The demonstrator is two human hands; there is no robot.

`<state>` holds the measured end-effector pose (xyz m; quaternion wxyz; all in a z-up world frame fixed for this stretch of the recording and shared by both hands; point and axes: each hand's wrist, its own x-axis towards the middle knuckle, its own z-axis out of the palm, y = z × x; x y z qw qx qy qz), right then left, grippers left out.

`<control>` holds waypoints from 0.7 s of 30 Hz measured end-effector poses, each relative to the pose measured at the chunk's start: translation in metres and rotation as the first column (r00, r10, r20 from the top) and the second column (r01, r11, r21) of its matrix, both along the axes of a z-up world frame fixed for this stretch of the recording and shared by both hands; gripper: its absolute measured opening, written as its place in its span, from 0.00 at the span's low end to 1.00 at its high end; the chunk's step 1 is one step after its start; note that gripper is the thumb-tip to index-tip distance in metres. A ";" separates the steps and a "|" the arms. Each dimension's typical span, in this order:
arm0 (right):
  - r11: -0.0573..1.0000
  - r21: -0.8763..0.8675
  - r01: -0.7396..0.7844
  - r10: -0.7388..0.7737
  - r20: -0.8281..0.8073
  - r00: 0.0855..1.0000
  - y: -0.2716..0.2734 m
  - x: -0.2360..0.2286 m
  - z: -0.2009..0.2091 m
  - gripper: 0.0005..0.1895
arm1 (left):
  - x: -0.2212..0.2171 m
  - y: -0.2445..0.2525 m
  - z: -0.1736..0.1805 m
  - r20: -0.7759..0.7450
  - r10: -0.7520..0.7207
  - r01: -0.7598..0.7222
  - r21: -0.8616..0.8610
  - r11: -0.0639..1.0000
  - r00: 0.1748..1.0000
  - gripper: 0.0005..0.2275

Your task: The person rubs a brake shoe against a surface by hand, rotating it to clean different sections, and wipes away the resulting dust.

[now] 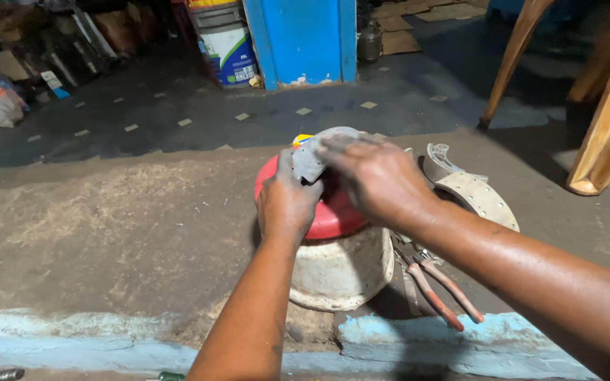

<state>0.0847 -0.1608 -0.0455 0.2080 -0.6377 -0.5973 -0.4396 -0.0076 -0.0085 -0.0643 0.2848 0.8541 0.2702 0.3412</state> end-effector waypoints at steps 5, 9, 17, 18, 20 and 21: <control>0.932 -0.262 0.249 -0.355 -0.533 0.769 -0.015 0.021 0.014 0.25 | -0.004 -0.004 -0.003 0.024 -0.015 0.014 0.035 0.999 1.000 0.31; 0.925 -0.251 0.285 -0.376 -0.493 0.785 -0.006 0.018 0.014 0.23 | 0.004 -0.001 -0.007 0.020 0.016 -0.016 0.023 1.000 1.000 0.32; 0.947 -0.251 0.201 -0.309 -0.532 0.788 -0.012 0.016 0.025 0.25 | 0.003 -0.002 -0.006 0.045 0.002 -0.005 0.059 0.998 0.999 0.31; 0.897 -0.354 0.266 -0.442 -0.678 0.588 -0.015 0.014 0.027 0.23 | 0.002 -0.003 -0.006 0.044 -0.002 0.000 0.048 0.999 0.999 0.31; 0.936 -0.258 0.241 -0.352 -0.616 0.705 -0.003 0.002 0.019 0.23 | 0.003 -0.001 -0.007 0.038 0.015 -0.017 0.047 0.999 0.999 0.31; 0.951 -0.212 0.225 -0.308 -0.575 0.758 0.002 -0.004 0.014 0.23 | 0.004 0.000 -0.008 0.036 0.022 -0.023 0.045 0.999 0.999 0.32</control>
